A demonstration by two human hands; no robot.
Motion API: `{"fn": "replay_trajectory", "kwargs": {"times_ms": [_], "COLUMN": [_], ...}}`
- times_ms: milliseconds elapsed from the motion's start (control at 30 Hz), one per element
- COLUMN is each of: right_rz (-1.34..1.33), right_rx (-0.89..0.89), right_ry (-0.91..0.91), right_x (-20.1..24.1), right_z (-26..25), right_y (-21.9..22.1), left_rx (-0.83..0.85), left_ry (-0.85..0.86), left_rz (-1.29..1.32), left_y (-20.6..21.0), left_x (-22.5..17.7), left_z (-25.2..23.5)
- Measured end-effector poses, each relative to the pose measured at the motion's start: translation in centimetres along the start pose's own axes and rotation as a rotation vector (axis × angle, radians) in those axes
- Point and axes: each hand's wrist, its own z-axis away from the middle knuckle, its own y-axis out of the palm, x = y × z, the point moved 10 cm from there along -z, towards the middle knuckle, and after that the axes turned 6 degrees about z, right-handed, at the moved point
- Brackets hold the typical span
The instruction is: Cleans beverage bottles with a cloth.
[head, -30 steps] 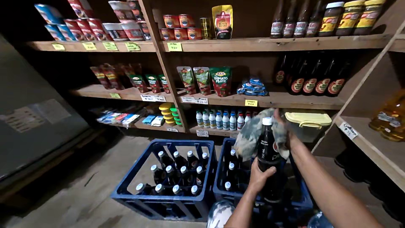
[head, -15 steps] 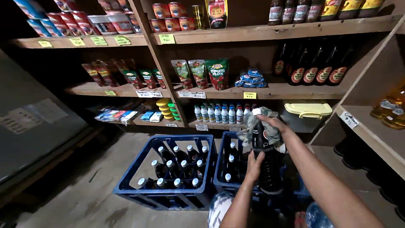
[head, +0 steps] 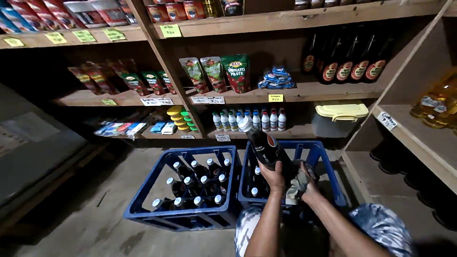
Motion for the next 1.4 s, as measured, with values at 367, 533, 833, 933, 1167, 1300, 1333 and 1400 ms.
{"fn": "replay_trajectory", "kwargs": {"times_ms": [367,533,833,933,1167,1300,1333,1400], "right_rz": [-0.078,0.463,1.048,1.115,0.891,1.463,1.615,1.859], "right_rx": [0.287,0.033,0.430,0.404,0.357,0.382,0.451,0.620], "right_ry": [-0.166,-0.344,-0.289,-0.327,-0.499,-0.047,0.032,0.111], "right_x": [3.6,5.0,13.6,17.1,14.8,8.1,6.2,2.6], "right_z": [2.4,2.6,1.6,0.0,-1.6,-6.1,-6.8,-7.6], "right_y": [-1.2,-3.7,8.5,12.6,7.4,1.8,1.3,1.2], "left_rx": [0.293,0.145,0.319,0.385,0.226,0.130,0.125,0.115], "left_ry": [-0.174,-0.377,-0.341,-0.370,-0.242,-0.172,-0.168,-0.187], "left_rz": [0.167,0.139,0.218,0.194,-0.018,0.099,0.124,0.126], "left_y": [1.7,1.5,3.5,4.1,1.5,0.0,-0.2,-0.4], "left_x": [0.2,2.2,3.5,3.9,3.1,2.7,2.8,3.0], "left_z": [0.7,0.7,0.8,1.5,-1.0,-3.6,-4.0,-4.0]}}
